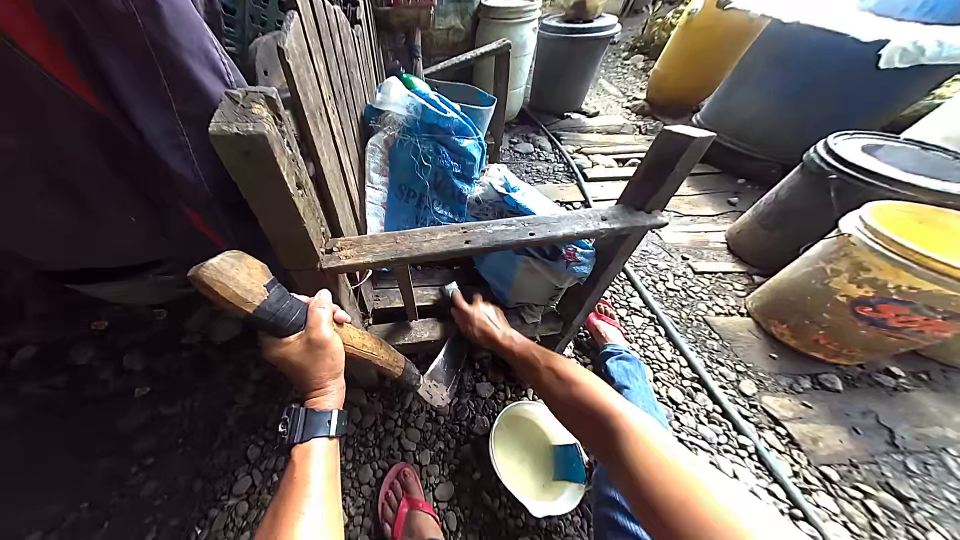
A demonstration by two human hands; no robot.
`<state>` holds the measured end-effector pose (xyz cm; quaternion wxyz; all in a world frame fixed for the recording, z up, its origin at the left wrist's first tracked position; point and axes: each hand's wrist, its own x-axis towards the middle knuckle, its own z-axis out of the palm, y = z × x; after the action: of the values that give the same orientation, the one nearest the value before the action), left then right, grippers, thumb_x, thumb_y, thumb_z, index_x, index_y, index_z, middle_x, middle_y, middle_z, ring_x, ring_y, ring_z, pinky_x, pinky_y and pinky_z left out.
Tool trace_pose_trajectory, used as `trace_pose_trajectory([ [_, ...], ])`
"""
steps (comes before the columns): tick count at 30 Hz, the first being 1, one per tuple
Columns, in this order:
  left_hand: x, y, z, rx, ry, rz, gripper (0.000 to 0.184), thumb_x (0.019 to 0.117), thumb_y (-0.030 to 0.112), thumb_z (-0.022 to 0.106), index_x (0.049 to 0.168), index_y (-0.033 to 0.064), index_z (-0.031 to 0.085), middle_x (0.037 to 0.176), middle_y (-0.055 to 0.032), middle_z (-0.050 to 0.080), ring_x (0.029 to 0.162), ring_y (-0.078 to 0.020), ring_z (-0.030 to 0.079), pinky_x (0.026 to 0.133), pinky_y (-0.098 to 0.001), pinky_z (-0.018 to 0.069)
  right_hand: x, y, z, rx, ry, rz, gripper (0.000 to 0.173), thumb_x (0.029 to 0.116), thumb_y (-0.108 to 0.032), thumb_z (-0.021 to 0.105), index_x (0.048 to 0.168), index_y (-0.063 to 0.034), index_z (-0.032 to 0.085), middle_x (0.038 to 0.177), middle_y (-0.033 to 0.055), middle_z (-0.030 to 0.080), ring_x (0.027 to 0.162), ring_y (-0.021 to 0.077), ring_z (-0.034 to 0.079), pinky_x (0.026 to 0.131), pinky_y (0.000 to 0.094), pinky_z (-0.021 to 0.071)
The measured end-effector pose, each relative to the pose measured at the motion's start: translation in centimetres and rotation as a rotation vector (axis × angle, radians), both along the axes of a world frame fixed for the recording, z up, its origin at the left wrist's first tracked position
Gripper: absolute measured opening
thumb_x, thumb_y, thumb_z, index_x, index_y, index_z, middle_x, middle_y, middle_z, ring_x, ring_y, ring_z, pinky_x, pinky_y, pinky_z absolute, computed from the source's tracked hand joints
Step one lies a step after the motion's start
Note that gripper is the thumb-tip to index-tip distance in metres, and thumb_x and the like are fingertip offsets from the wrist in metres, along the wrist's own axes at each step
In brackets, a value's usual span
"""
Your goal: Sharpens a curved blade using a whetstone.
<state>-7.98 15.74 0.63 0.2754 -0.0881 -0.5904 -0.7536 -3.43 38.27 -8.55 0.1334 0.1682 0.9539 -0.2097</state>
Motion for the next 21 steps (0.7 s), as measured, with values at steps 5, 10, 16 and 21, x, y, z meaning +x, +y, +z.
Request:
trace_pose_trajectory([
  [5, -0.1, 0.2, 0.0, 0.005, 0.007, 0.016, 0.013, 0.0872, -0.005, 0.057, 0.087, 0.0069, 0.053, 0.055, 0.0066, 0.060, 0.046, -0.0071, 0.062, 0.048, -0.0237, 0.0578, 0.3, 0.1, -0.9, 0.000, 0.024, -0.006, 0.057, 0.1111, -0.038, 0.034, 0.164, -0.0154, 0.029, 0.146, 0.0361, 0.048, 0.119, 0.0518, 0.061, 0.098, 0.0617, 0.0499],
  [10, -0.6, 0.3, 0.2, 0.011, -0.006, 0.015, 0.015, 0.0875, -0.006, 0.056, 0.086, 0.0081, 0.052, 0.054, 0.0068, 0.060, 0.045, -0.0071, 0.061, 0.047, -0.0236, 0.0575, 0.7, -0.2, 0.0, 0.004, 0.023, 0.067, 0.057, 0.1111, -0.035, 0.037, 0.163, -0.0132, 0.029, 0.145, 0.0378, 0.047, 0.120, 0.0533, 0.059, 0.098, 0.0622, 0.0491],
  [16, -0.1, 0.3, 0.2, 0.009, -0.017, 0.036, 0.013, 0.0877, -0.005, 0.058, 0.086, 0.0066, 0.053, 0.055, 0.0067, 0.059, 0.045, -0.0067, 0.061, 0.047, -0.0233, 0.0574, -0.5, -0.9, -0.3, 0.006, 0.020, -0.004, 0.056, 0.1109, -0.035, 0.036, 0.163, -0.0137, 0.031, 0.146, 0.0364, 0.047, 0.122, 0.0520, 0.059, 0.099, 0.0616, 0.0494],
  [21, -0.2, 0.6, 0.4, 0.006, -0.021, 0.034, 0.015, 0.0858, -0.006, 0.058, 0.085, 0.0073, 0.052, 0.054, 0.0068, 0.058, 0.045, -0.0065, 0.061, 0.047, -0.0233, 0.0573, 0.5, -1.9, 0.4, 0.025, 0.014, 0.100, 0.057, 0.1109, -0.034, 0.038, 0.163, -0.0125, 0.029, 0.145, 0.0373, 0.047, 0.122, 0.0535, 0.058, 0.099, 0.0621, 0.0487],
])
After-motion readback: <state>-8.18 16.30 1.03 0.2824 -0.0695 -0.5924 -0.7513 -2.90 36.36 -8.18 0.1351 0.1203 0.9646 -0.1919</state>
